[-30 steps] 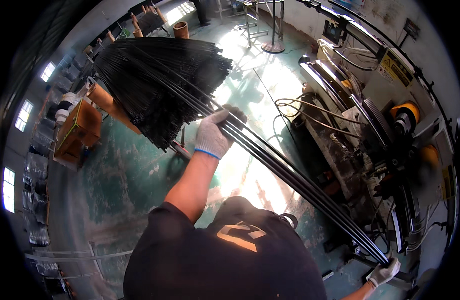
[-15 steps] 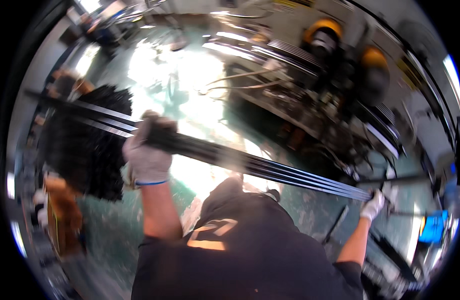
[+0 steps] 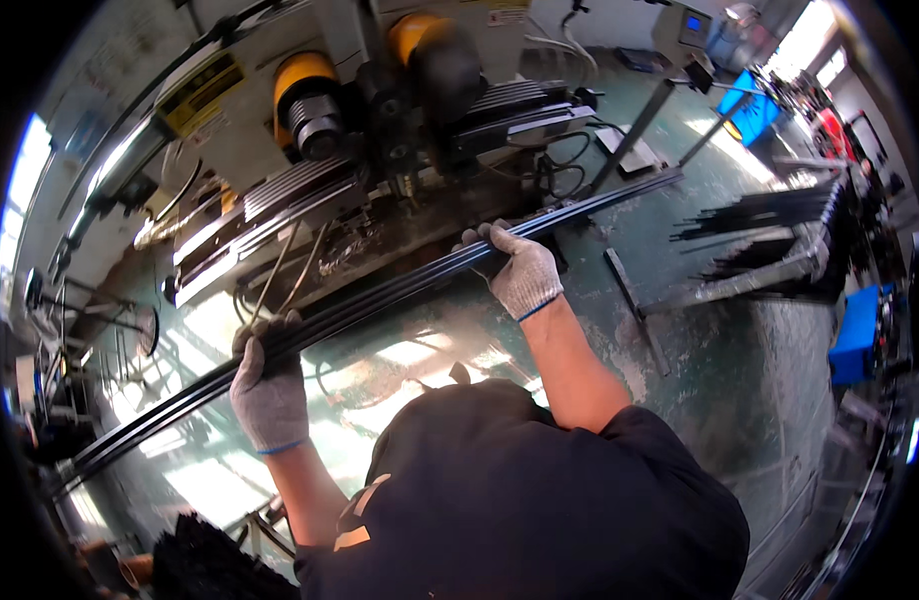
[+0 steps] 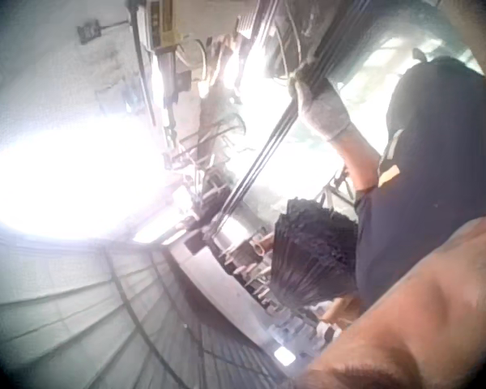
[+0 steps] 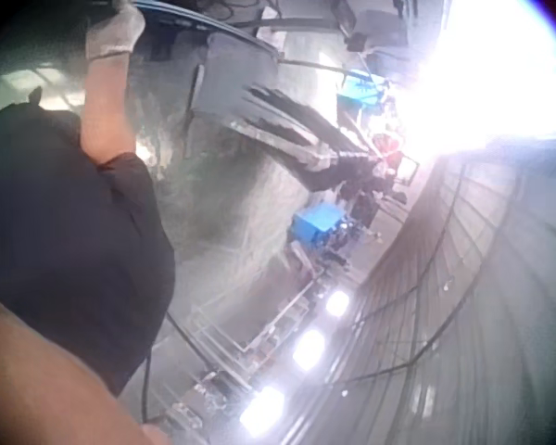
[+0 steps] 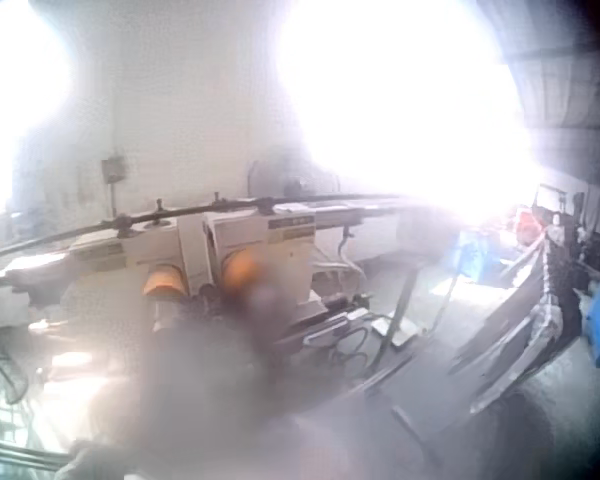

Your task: The person repeatedly picks up bundles of long black metal rods, feeds them into a bending machine, and collects the bent rods. The process is repeated multiple times throughout the clip.

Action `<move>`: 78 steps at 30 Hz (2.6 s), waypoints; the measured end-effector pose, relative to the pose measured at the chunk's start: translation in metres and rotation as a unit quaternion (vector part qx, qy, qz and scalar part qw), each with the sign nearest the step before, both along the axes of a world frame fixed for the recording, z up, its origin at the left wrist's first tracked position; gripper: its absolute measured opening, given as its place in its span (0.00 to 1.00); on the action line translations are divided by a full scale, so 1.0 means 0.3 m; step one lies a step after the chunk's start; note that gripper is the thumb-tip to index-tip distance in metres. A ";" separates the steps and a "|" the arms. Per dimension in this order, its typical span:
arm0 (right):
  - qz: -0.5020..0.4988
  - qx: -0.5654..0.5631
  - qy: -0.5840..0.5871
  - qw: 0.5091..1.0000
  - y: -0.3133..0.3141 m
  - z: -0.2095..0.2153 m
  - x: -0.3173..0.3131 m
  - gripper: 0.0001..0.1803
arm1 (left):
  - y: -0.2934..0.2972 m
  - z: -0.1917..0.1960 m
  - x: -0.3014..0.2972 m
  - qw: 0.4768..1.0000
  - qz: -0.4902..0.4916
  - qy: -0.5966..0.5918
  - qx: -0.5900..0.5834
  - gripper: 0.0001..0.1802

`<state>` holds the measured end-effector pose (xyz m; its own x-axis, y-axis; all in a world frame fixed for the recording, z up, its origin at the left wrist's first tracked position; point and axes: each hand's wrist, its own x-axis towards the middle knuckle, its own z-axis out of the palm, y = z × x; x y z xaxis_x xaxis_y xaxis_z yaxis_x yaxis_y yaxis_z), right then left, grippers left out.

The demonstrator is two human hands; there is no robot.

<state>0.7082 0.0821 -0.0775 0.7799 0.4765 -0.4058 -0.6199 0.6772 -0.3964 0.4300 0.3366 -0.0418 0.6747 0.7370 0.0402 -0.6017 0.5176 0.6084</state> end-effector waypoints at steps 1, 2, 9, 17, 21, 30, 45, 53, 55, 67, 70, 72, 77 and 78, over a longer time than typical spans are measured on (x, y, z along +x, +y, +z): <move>-0.024 -0.006 -0.015 1.000 0.022 0.011 0.031 0.05 | 0.073 0.004 -0.012 1.000 -0.018 0.004 0.020 0.12; -0.046 -0.014 -0.033 0.998 0.031 0.013 0.067 0.05 | 0.178 0.018 -0.025 0.999 -0.042 -0.020 0.025 0.13; -0.156 -0.134 -0.116 0.972 -0.032 -0.054 0.313 0.12 | 0.721 0.033 -0.295 0.998 -0.013 -0.063 0.012 0.21; -0.173 -0.052 -0.070 0.981 0.191 -0.117 0.420 0.17 | 0.950 -0.112 -0.223 0.990 0.088 0.111 -0.005 0.12; -0.113 -0.030 -0.131 0.985 0.362 -0.071 0.367 0.12 | 1.051 -0.101 -0.156 0.981 0.122 0.150 -0.017 0.14; -0.214 -0.138 -0.106 0.961 0.663 0.031 0.456 0.18 | 1.207 -0.123 -0.079 0.998 0.044 0.016 -0.037 0.11; -0.134 -0.318 -0.232 0.909 0.847 -0.199 0.613 0.16 | 1.338 -0.385 0.179 0.967 0.103 0.219 -0.080 0.20; -0.148 -0.290 -0.040 0.944 0.874 -0.166 0.650 0.22 | 1.239 -0.395 0.307 0.979 0.045 0.174 -0.096 0.18; -0.174 -0.276 -0.028 0.945 0.853 -0.257 0.724 0.30 | 1.239 -0.369 0.302 0.987 0.003 0.134 -0.088 0.18; -0.158 -0.402 -0.186 0.882 0.874 -0.228 0.703 0.28 | 1.391 -0.357 0.207 0.989 -0.060 0.038 -0.130 0.18; -0.162 -0.372 -0.200 0.892 0.885 -0.221 0.701 0.28 | 1.451 -0.400 0.205 0.974 0.083 0.125 -0.167 0.19; -0.163 -0.368 -0.231 0.886 0.878 -0.237 0.707 0.29 | 1.461 -0.422 0.203 0.983 0.058 0.108 -0.134 0.18; -0.135 -0.307 -0.130 0.933 0.829 -0.235 0.617 0.34 | 1.365 -0.421 0.265 0.971 0.135 0.165 -0.111 0.17; -0.152 -0.288 -0.144 0.935 0.826 -0.229 0.576 0.24 | 1.329 -0.413 0.289 0.978 0.100 0.142 -0.116 0.17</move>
